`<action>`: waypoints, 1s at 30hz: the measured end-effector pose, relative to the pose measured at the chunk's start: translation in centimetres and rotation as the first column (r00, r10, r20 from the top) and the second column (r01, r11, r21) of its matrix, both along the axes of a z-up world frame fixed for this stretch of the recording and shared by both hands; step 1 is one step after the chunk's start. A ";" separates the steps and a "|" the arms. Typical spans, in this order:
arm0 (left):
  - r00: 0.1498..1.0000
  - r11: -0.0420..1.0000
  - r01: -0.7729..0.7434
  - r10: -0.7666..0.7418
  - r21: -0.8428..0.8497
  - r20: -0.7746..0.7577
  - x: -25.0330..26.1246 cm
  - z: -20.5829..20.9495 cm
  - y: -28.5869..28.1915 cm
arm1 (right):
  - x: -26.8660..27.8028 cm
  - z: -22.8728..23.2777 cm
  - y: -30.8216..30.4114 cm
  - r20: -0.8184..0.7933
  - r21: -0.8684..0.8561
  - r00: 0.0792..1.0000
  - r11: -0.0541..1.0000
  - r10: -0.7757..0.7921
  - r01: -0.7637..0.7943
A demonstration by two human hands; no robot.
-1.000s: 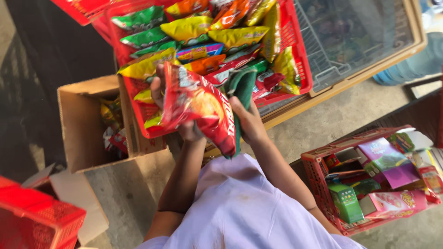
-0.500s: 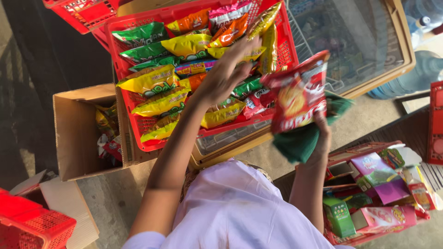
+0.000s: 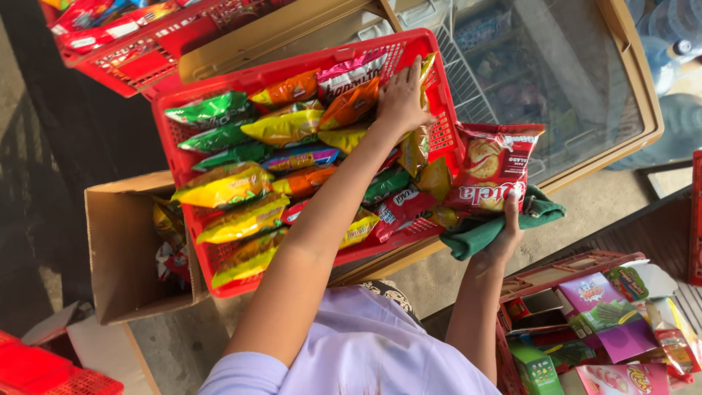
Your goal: The person wipes various bags of snacks with a green cloth while organizing them into a red crate and a cardboard box.
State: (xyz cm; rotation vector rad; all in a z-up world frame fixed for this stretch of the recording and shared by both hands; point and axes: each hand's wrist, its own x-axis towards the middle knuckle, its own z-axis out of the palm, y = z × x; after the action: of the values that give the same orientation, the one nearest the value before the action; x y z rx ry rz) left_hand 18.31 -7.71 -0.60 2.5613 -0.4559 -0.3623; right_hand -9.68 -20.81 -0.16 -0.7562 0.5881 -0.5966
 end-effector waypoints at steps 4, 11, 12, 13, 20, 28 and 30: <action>0.994 0.999 0.029 -0.025 -0.035 0.107 0.1 -0.4 0.8 | 1.3 -0.4 0.1 -0.073 -0.051 0.995 0.996 -0.073 0.069; 0.925 0.944 0.225 -0.129 -0.240 0.357 -1.1 -1.1 2.7 | 4.2 0.0 0.0 0.024 -0.134 0.996 0.987 -0.089 0.091; 0.909 0.938 0.246 -0.135 -0.245 0.395 -1.2 -1.1 2.5 | 4.5 0.4 -0.1 0.022 -0.152 0.997 0.985 -0.077 0.080; 0.890 0.931 0.268 -0.140 -0.249 0.433 -1.2 -1.2 2.4 | 4.6 1.3 -0.8 -0.072 -0.170 0.994 0.983 -0.077 0.064; 0.772 0.907 0.357 -0.151 -0.225 0.617 -5.4 -1.8 2.5 | 13.2 13.8 -5.6 -0.162 -0.939 0.905 0.220 0.393 -0.263; 0.590 0.927 0.374 -0.232 -0.007 0.773 -6.6 -3.6 2.1 | 23.4 16.3 -0.4 -0.566 -0.578 0.810 -0.775 0.154 -0.256; 0.588 0.929 0.370 -0.221 -0.015 0.778 -6.5 -4.0 2.1 | 25.0 14.8 0.9 -0.569 -0.520 0.817 -0.812 0.098 -0.266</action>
State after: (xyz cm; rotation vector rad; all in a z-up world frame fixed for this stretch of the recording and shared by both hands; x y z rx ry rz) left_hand 11.81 -5.66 -4.62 2.3343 -1.1790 0.6986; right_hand 15.31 -19.87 14.69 -3.0348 -0.7483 -0.2132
